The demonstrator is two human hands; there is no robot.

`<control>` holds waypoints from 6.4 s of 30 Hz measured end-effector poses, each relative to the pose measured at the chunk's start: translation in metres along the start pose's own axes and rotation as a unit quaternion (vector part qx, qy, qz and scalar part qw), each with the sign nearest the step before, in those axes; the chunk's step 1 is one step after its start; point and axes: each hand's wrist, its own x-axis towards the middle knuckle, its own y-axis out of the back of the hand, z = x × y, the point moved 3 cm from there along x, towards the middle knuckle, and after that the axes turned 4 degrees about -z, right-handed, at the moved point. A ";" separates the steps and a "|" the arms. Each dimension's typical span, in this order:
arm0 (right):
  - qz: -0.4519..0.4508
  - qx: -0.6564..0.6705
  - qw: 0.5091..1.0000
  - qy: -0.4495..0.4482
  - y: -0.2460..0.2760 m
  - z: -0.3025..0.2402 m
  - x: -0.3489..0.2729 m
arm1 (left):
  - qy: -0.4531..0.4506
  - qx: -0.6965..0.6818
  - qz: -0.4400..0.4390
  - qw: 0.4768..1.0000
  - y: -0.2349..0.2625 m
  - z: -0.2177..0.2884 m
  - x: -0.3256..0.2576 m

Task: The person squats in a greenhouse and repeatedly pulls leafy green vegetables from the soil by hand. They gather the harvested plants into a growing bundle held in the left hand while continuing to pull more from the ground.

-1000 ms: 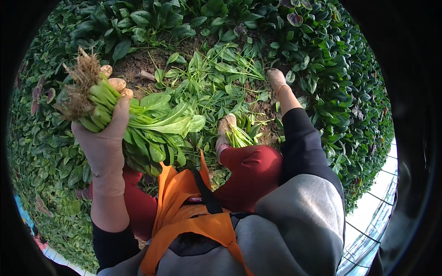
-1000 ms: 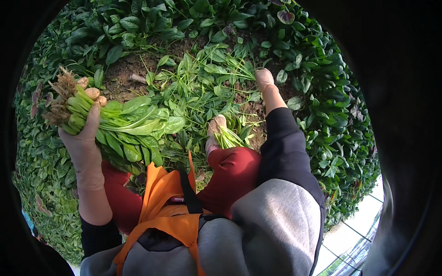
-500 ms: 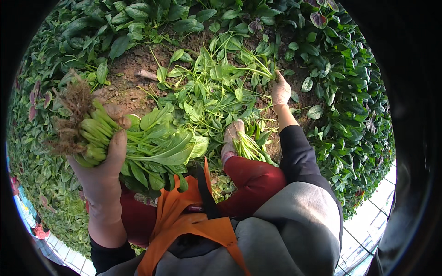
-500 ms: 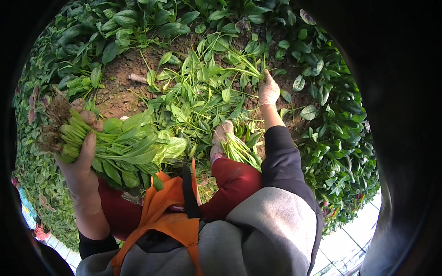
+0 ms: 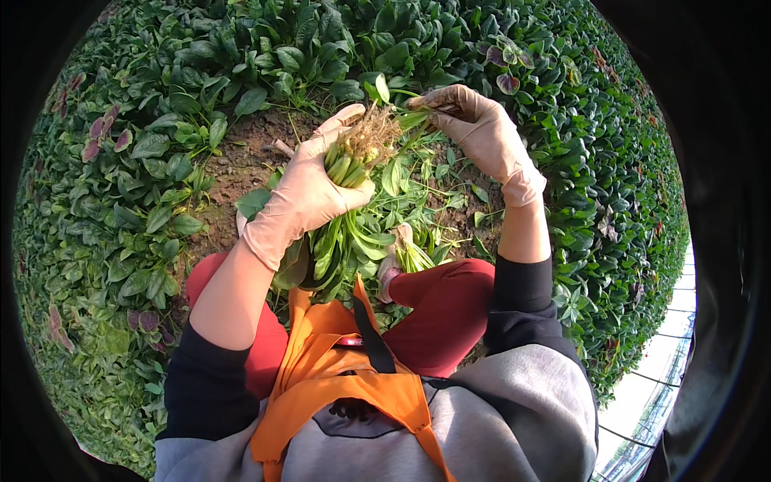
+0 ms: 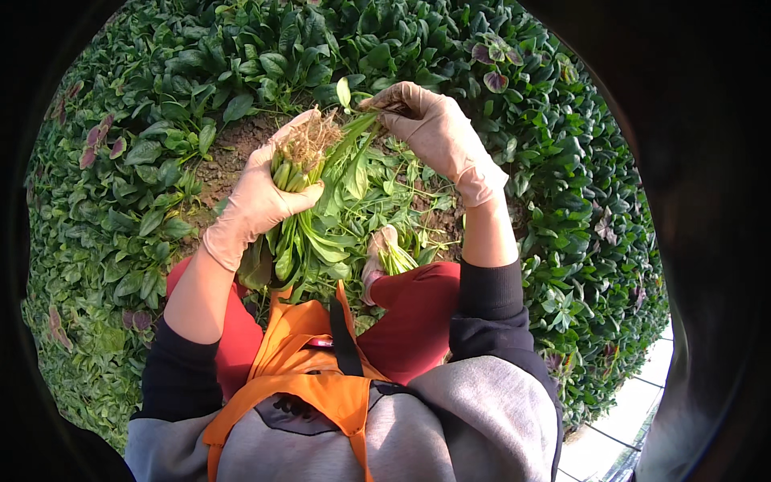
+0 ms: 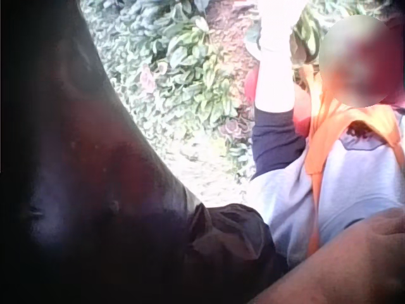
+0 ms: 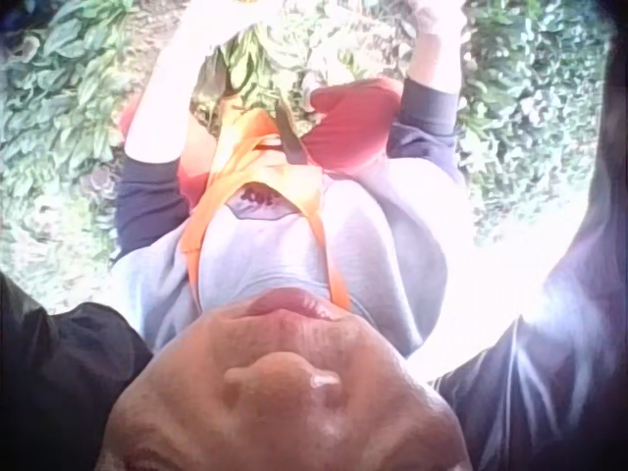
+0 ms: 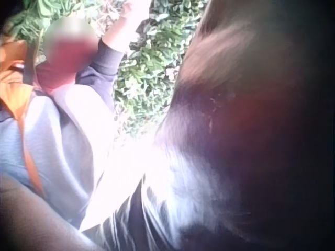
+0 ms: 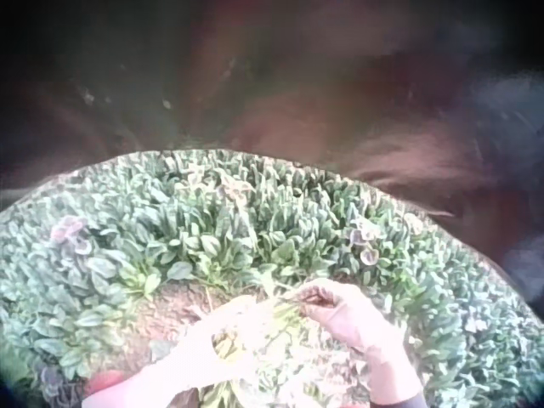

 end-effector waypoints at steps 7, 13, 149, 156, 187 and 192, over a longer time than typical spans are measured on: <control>0.092 0.083 0.991 0.049 -0.052 -0.014 0.005 | 0.119 0.123 0.004 0.985 0.026 0.002 -0.010; 0.120 -0.083 0.984 0.106 -0.053 -0.014 0.019 | 0.117 0.139 -0.001 0.983 0.038 0.004 -0.009; 0.326 0.440 0.812 0.201 0.009 0.023 0.006 | 0.015 0.168 0.125 0.978 0.034 0.004 0.002; 0.314 0.464 0.802 0.209 0.011 0.025 0.007 | 0.011 0.166 0.123 0.978 0.032 0.003 0.002; 0.132 0.264 0.955 0.020 -0.029 0.002 0.003 | 0.020 0.204 0.114 0.972 0.021 0.003 0.005; 0.025 0.064 0.998 0.008 -0.062 -0.003 0.004 | 0.005 0.206 0.111 0.972 0.020 0.004 0.005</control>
